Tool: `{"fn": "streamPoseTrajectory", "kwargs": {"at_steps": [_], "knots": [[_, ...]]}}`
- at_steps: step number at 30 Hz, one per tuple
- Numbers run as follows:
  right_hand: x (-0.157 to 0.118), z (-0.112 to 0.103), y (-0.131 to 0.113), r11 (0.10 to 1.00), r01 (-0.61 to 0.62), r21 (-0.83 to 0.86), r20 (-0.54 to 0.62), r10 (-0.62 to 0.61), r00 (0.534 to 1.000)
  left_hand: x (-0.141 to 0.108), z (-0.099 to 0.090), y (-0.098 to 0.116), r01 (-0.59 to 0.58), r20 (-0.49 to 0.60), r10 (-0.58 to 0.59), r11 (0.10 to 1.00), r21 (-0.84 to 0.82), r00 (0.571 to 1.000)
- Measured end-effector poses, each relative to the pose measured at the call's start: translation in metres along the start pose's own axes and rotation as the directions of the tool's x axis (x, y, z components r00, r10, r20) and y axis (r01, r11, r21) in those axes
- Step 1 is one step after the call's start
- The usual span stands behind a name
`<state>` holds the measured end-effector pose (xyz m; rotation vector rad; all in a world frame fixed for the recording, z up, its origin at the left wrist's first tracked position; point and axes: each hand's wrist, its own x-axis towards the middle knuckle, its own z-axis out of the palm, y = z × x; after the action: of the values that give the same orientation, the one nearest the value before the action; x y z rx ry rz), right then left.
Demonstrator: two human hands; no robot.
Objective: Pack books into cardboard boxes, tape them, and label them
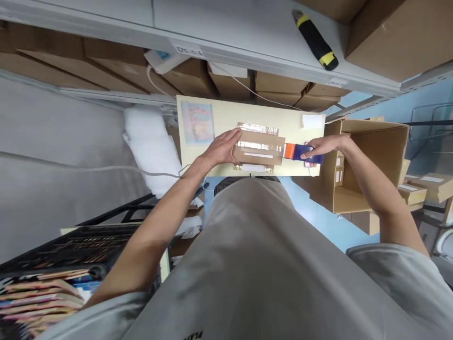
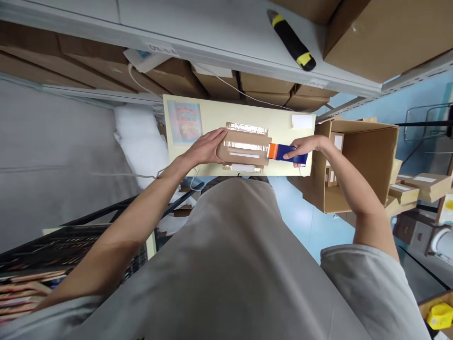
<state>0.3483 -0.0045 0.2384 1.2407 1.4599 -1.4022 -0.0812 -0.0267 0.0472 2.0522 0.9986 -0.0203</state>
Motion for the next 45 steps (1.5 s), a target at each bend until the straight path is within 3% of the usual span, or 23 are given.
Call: {"fn": "streamPoseTrajectory", "kwargs": {"at_steps": [4,7,12,20,31,35,40,45], "knots": [[0.003,0.004,0.014,0.992,0.085,0.098,0.123,-0.097,0.988,0.004,0.000,0.011,0.056,0.004,-0.056,0.998,0.030,0.998],[0.002,0.007,0.032,0.983,0.113,0.145,0.143,-0.134,0.981,0.003,-0.003,0.016,0.098,0.016,-0.099,0.994,0.050,0.995],[0.019,0.013,0.059,0.981,0.117,0.153,0.082,-0.131,0.988,0.006,-0.004,0.025,0.168,0.031,-0.171,0.982,0.083,0.985],[0.069,0.021,0.066,0.996,0.066,0.059,-0.004,-0.065,0.998,0.010,-0.003,0.041,0.287,0.039,-0.297,0.943,0.168,0.954],[0.061,0.048,0.093,0.964,0.243,0.111,-0.105,-0.232,0.967,0.013,-0.003,0.050,0.314,0.038,-0.333,0.917,0.245,0.942],[0.065,0.059,0.092,0.977,0.169,0.128,-0.120,-0.154,0.981,0.018,-0.004,0.055,0.307,0.046,-0.328,0.919,0.246,0.944],[0.081,0.070,0.075,0.995,0.071,0.068,-0.150,-0.060,0.987,0.020,-0.001,0.056,0.310,0.039,-0.325,0.925,0.218,0.945],[0.092,0.087,0.055,0.998,-0.010,0.057,-0.266,0.025,0.964,0.021,0.005,0.053,0.286,0.013,-0.294,0.937,0.203,0.956]]}}
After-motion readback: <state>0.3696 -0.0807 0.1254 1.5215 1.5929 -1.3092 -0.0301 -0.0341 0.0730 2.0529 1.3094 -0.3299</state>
